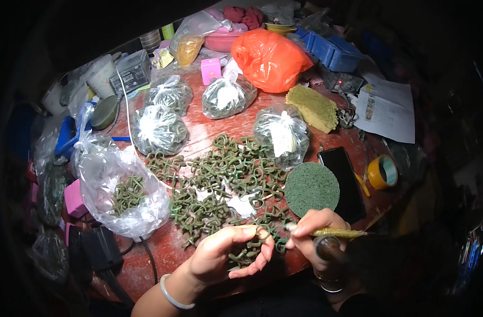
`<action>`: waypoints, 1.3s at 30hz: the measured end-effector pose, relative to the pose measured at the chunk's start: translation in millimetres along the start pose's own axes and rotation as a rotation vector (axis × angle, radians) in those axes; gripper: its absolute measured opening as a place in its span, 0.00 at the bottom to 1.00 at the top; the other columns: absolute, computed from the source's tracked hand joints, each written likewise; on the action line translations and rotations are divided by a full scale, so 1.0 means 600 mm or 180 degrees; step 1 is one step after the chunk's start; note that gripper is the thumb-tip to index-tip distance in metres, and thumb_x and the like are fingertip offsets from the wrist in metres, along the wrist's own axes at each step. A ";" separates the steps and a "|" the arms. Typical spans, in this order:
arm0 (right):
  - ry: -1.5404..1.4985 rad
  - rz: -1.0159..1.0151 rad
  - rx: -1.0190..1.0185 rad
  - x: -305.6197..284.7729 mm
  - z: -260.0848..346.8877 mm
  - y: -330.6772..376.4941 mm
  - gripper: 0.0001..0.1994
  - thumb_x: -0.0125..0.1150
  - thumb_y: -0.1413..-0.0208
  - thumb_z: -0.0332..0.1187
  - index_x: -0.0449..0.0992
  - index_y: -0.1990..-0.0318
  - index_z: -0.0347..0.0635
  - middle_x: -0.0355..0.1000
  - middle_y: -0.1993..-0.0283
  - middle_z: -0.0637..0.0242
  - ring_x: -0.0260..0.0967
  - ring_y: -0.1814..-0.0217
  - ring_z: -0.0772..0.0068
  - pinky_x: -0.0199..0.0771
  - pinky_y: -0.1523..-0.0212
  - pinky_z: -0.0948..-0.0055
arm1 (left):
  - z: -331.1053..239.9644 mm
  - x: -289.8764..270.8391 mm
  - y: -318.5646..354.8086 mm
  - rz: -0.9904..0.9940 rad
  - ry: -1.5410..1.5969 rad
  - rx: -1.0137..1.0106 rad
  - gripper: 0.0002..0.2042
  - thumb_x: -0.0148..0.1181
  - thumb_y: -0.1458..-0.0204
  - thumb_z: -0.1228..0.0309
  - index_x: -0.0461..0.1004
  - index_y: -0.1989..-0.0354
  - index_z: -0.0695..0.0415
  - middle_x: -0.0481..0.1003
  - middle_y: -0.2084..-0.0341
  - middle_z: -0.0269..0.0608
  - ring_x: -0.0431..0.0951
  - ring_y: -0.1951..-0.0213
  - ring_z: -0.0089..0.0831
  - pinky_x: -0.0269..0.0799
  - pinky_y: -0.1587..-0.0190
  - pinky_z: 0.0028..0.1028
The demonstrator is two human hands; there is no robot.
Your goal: Using a heat tool to fuse small green plastic leaf segments into clusters.
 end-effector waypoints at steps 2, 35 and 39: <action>-0.0115 0.0258 0.0267 -0.002 0.012 -0.002 0.05 0.61 0.49 0.22 0.73 0.64 0.36 0.74 0.72 0.63 0.72 0.72 0.77 0.71 0.70 0.79 | 0.004 -0.002 0.001 0.0600 0.0477 0.0155 0.20 0.36 0.40 0.62 0.69 0.62 0.68 0.72 0.74 0.45 0.67 0.81 0.22 0.56 0.86 0.16; -0.0439 -0.0138 0.1092 0.016 -0.008 -0.023 0.13 0.63 0.50 0.19 0.71 0.56 0.36 0.74 0.61 0.70 0.70 0.59 0.85 0.70 0.57 0.82 | -0.012 0.020 -0.002 -0.0655 -0.1737 0.1610 0.12 0.67 0.52 0.75 0.72 0.61 0.59 0.70 0.68 0.30 0.69 0.69 0.13 0.66 0.68 0.16; -0.0976 -0.0183 0.1258 0.017 -0.006 -0.024 0.13 0.61 0.48 0.18 0.70 0.55 0.35 0.74 0.60 0.68 0.71 0.57 0.83 0.70 0.55 0.81 | -0.027 0.024 -0.002 -0.0500 -0.2455 0.2038 0.19 0.64 0.53 0.81 0.71 0.51 0.61 0.73 0.53 0.39 0.71 0.66 0.16 0.68 0.65 0.17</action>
Point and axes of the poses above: each hand's wrist, its own y-axis away from the middle knuckle, its own x-axis out of the palm, z = x × y, the point moved 3 cm from there along -y, towards the middle knuckle
